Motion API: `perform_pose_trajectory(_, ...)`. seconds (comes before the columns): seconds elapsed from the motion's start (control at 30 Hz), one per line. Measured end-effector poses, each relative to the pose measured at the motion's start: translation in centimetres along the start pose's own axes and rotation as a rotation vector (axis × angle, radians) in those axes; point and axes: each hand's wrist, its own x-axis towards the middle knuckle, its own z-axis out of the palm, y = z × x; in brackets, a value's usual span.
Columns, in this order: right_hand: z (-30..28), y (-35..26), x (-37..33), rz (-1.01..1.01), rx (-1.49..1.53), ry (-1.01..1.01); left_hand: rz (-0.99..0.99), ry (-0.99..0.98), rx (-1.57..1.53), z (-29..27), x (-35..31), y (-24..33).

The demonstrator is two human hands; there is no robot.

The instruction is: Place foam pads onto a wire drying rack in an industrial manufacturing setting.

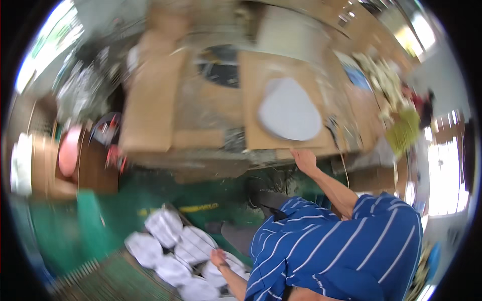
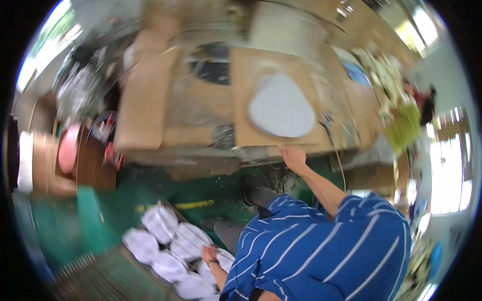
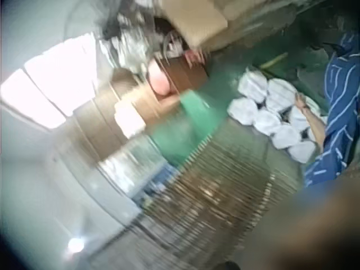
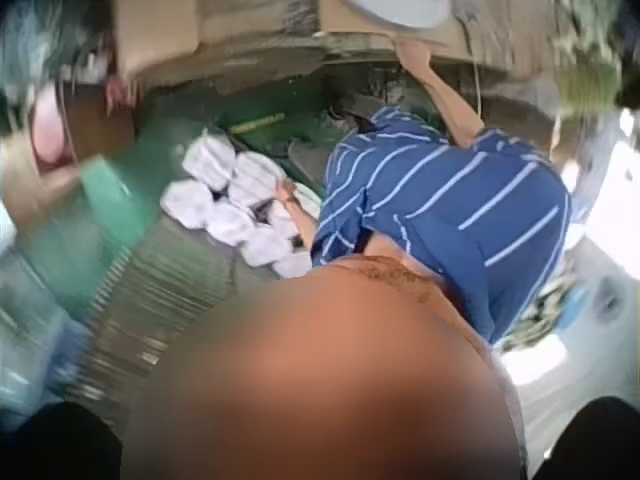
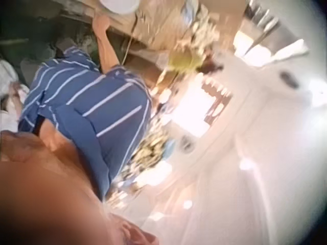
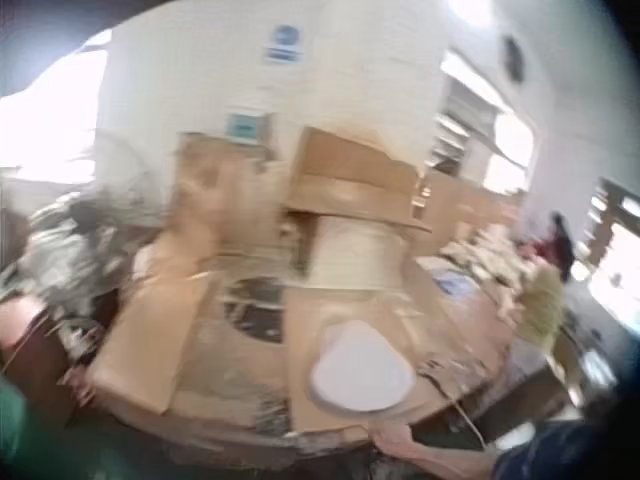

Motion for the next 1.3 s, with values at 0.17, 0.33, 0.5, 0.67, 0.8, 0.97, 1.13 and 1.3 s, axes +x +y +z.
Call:
perform_pose_trajectory(0.17, -1.5, 13.2, 9.0, 0.309, 0.213, 0.466, -0.317, -0.102, 0.22, 3.4, -5.3, 0.9)
perform_pose_trajectory(0.33, 0.0, 24.2, 15.3, 0.535, 0.082, 0.457, -0.262, -0.134, 0.459, 8.3, -9.1, 5.4)
perform_pose_trajectory(0.5, 1.0, 29.0, 17.9, 0.391, 0.031, 0.319, -0.109, -0.181, 0.662, 14.4, -12.8, 10.5)
perform_pose_trajectory(0.67, 1.5, 31.3, 18.4, 0.399, 0.018, 0.295, 0.053, -0.151, 0.703, 20.7, -12.9, 14.0)
perform_pose_trajectory(0.8, 0.5, 33.0, 18.4, 0.261, 0.169, 0.33, 0.12, -0.249, 0.773, 23.7, -10.8, 14.9)
perform_pose_trajectory(0.97, -4.6, 31.0, 13.4, 0.374, 0.334, 0.443, 0.135, -0.356, 0.824, 23.5, -8.5, 15.1)
perform_pose_trajectory(1.13, -13.2, 23.3, 0.0, 0.432, 0.545, 0.517, -0.05, -0.341, 0.849, 18.6, -6.3, 14.3)
perform_pose_trajectory(1.3, -22.3, 16.0, -14.7, 0.356, 0.785, 0.369, -0.287, -0.33, 1.155, 13.0, -2.5, 14.8)
